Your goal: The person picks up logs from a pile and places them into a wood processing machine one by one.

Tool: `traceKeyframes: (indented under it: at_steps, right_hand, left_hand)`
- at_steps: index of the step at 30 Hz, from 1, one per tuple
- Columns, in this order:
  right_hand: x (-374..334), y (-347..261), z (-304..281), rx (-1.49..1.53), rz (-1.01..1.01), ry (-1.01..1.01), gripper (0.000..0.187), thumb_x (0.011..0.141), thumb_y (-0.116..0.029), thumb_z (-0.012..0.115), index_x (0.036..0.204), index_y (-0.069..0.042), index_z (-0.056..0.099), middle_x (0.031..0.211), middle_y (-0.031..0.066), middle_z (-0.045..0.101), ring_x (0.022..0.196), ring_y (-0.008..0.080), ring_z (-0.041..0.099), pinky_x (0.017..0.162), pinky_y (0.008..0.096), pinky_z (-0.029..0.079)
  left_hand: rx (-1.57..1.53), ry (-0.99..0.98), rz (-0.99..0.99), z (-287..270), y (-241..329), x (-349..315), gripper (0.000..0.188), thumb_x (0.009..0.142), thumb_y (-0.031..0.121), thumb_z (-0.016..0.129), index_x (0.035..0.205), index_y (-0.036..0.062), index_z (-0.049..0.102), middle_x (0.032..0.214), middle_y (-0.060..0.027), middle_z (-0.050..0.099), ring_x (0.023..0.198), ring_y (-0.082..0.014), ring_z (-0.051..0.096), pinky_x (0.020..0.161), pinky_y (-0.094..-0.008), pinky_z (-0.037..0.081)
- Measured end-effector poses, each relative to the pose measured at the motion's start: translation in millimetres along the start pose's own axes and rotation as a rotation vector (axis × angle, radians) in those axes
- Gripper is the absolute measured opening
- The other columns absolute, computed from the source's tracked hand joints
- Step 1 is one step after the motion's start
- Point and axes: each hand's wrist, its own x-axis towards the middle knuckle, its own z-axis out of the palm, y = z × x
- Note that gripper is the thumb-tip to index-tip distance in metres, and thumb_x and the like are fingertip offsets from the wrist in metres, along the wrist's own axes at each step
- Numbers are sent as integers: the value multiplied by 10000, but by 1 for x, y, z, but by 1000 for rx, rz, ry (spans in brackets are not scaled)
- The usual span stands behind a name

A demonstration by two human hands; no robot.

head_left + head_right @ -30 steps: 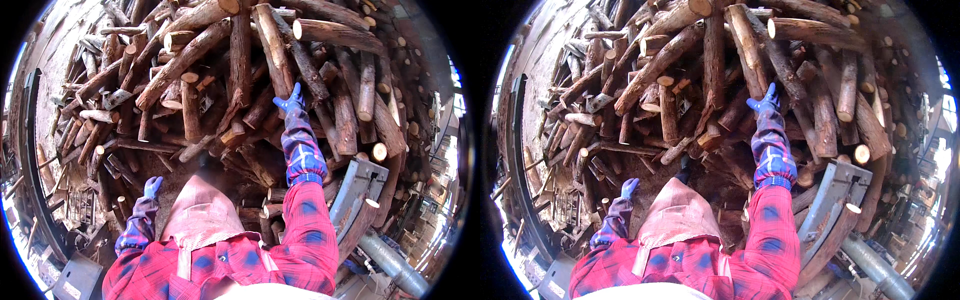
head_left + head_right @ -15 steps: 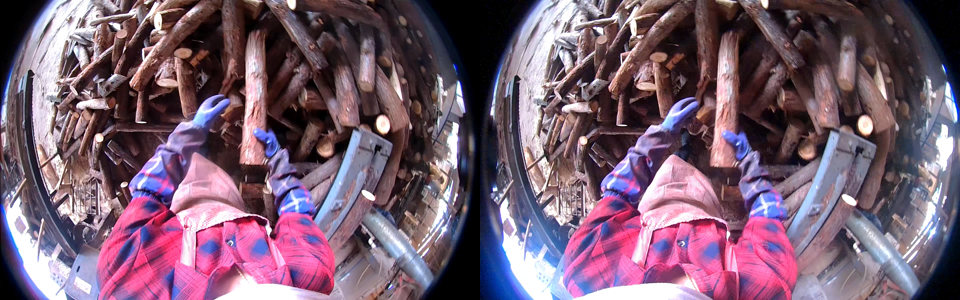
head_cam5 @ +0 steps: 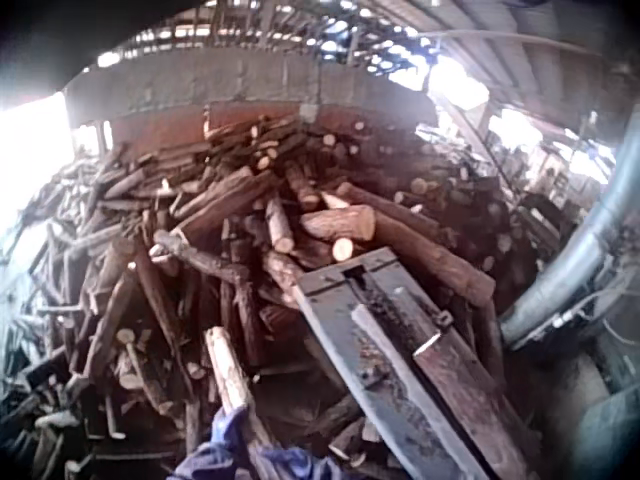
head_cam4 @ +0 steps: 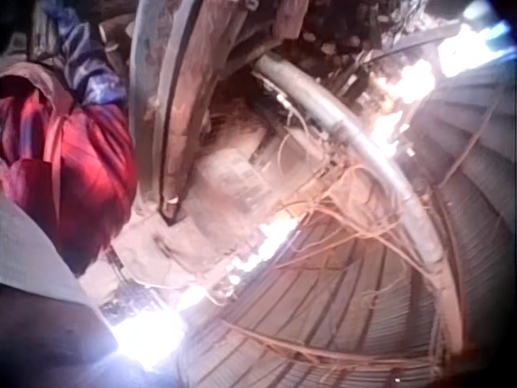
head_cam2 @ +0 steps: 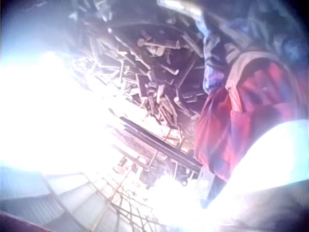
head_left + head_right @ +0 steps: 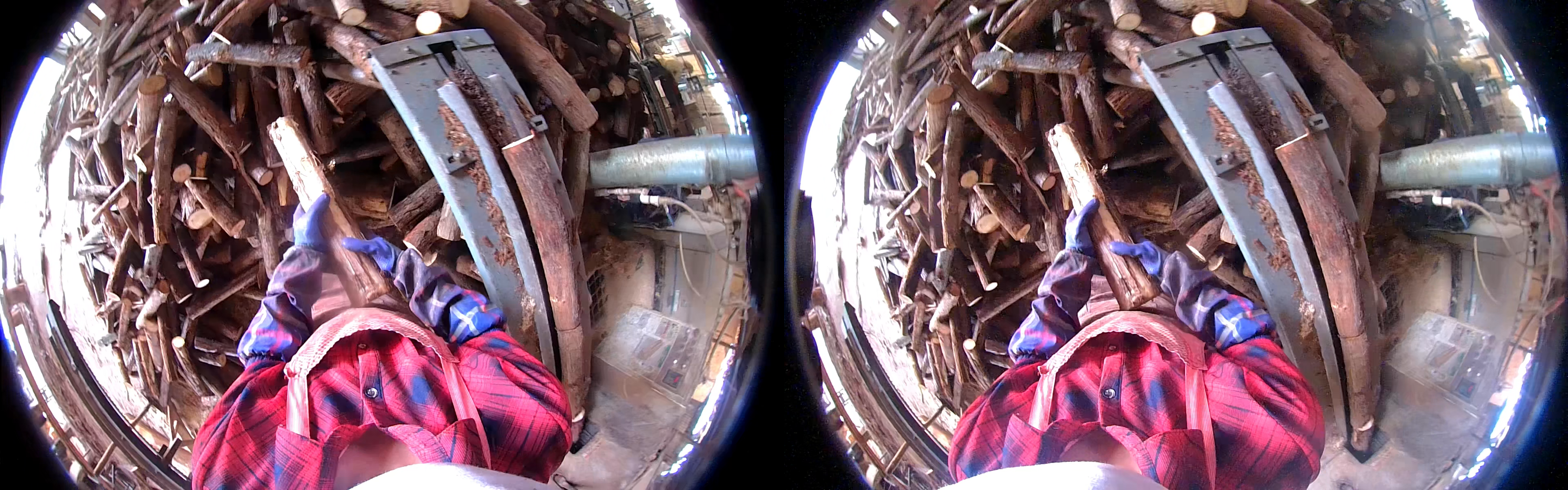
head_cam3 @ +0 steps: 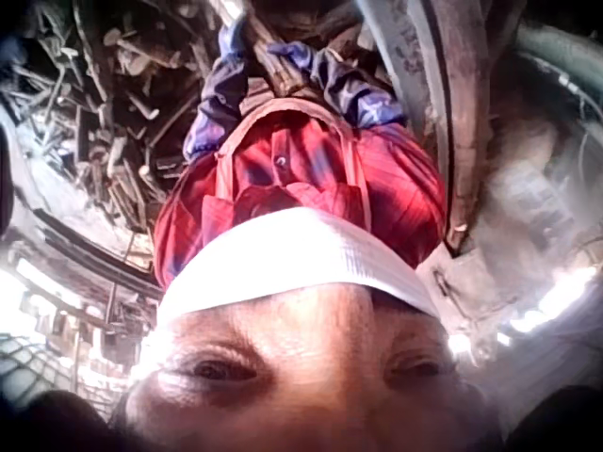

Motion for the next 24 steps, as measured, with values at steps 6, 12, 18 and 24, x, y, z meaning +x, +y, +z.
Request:
traceKeyframes:
  at_steps: [6, 12, 18, 24]
  right_hand:
    - [-61, -54, -34, 94, -607, 178, 935, 707, -238, 893, 1489, -64, 411, 1348, 158, 574, 1242, 290, 550, 1126, 392, 379]
    - [-123, -240, -133, -497, -922, 306, 905, 716, -187, 878, 1448, -24, 371, 1285, 168, 590, 1138, 262, 603, 997, 387, 520]
    - [-141, -258, -230, -1436, -292, 1082, 1211, 631, -531, 872, 1577, -170, 207, 1417, 293, 502, 1313, 436, 498, 1121, 433, 388]
    - [-139, -209, -228, -1633, -577, 1041, 1088, 645, -482, 873, 1502, -80, 337, 1140, 268, 657, 1013, 444, 645, 855, 500, 526]
  left_hand:
    - [162, -411, 379, 152, 61, -45, 583, 882, 214, 747, 1352, -29, 501, 1234, -92, 620, 1086, -192, 602, 961, -332, 477]
    - [283, -488, 510, 235, 84, -69, 682, 869, 267, 783, 1386, -37, 457, 1263, -152, 616, 1137, -211, 595, 998, -332, 471]
    - [567, -316, 312, 136, 50, -51, 741, 881, 283, 768, 1441, -46, 412, 1300, -182, 594, 1149, -234, 599, 1007, -332, 465]
    - [626, 100, 138, -93, 47, -70, 376, 904, 298, 720, 1127, 4, 645, 923, -36, 647, 787, -124, 574, 690, -283, 471]
